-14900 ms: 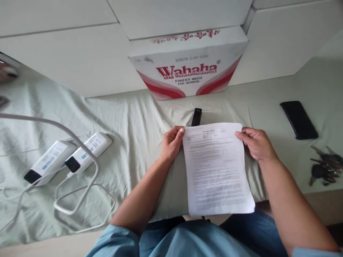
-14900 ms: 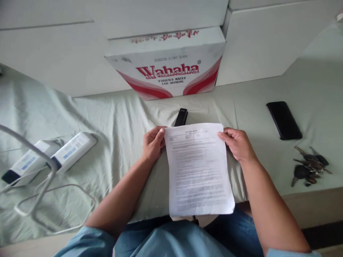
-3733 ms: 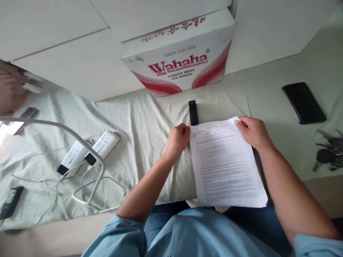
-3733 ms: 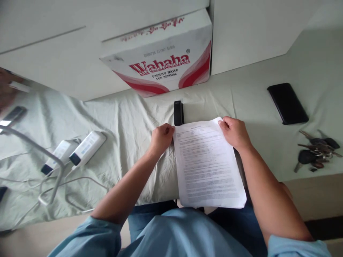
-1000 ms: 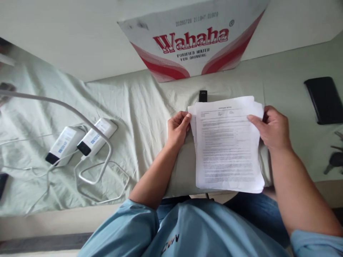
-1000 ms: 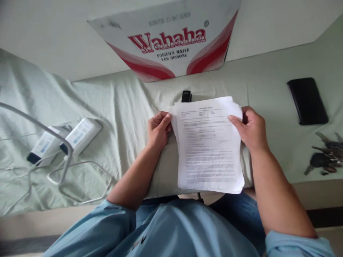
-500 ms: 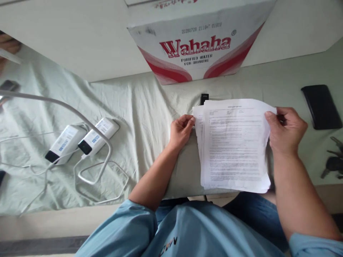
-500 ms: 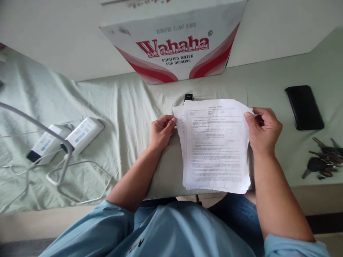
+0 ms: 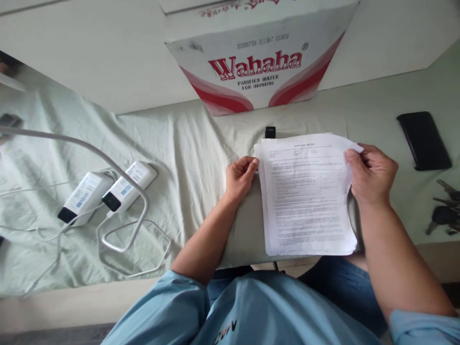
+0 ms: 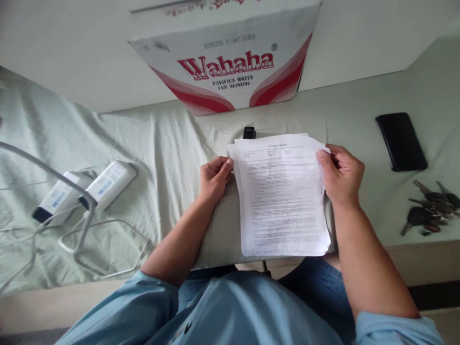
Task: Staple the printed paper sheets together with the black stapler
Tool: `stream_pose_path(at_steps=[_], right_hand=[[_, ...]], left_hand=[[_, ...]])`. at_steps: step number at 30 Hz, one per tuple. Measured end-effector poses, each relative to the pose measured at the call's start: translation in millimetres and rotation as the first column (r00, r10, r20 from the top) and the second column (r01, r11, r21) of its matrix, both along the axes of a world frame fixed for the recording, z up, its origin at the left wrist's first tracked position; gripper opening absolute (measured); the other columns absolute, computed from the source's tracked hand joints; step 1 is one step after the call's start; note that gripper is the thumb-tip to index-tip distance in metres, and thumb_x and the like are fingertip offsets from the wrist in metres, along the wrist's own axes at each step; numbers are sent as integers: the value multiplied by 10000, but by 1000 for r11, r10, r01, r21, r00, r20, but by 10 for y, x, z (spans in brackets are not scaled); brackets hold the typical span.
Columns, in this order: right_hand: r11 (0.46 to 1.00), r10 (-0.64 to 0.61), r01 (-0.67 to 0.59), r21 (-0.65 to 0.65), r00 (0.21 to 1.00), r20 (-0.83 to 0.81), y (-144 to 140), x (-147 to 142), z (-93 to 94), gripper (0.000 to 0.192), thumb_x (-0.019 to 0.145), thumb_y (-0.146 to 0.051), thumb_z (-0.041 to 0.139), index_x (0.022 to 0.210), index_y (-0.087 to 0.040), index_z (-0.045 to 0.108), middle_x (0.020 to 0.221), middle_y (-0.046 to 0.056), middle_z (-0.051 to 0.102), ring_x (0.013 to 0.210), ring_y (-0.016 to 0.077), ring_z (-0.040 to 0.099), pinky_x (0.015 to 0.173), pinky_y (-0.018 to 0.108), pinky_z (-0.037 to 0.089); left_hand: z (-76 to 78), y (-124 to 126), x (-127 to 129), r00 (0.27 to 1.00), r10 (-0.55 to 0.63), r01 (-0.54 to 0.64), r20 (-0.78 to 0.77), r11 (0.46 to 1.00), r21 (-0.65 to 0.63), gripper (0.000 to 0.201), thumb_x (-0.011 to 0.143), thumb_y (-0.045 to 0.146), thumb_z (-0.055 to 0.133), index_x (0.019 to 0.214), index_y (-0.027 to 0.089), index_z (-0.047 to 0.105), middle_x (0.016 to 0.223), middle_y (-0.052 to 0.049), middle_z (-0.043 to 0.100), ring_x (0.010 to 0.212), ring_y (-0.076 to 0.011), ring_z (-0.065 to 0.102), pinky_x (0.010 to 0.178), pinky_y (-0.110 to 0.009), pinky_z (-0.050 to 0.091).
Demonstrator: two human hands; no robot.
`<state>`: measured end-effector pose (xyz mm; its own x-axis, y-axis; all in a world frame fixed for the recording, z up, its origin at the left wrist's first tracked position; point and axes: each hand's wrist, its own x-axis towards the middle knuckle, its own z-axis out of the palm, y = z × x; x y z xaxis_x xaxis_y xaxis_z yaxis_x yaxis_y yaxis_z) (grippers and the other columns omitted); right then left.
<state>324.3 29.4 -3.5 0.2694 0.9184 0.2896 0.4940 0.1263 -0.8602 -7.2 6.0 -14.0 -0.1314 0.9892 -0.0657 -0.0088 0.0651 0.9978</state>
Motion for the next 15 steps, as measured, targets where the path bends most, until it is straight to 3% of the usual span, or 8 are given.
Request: stream_pose_path(at_steps=[3, 15], right_hand=[[994, -46, 50, 97, 998, -45, 14, -36, 8, 284, 860, -466, 862, 995, -216, 874, 764, 24, 780, 669, 191, 636, 675, 361, 488], [990, -9, 16, 137, 999, -53, 26, -112, 133, 215, 878, -433, 857, 984, -248, 881, 798, 24, 797, 702, 197, 669, 680, 350, 518]], left_hand=[[13, -1, 0, 1000, -3, 3, -21, 1000, 3, 611, 866, 804, 806, 786, 204, 720, 582, 51, 432, 503, -94, 328, 484, -271, 209], [33, -8, 2, 996, -35, 38, -86, 999, 30, 509, 897, 688, 818, 767, 205, 722, 566, 53, 433, 509, -102, 357, 501, -282, 218]])
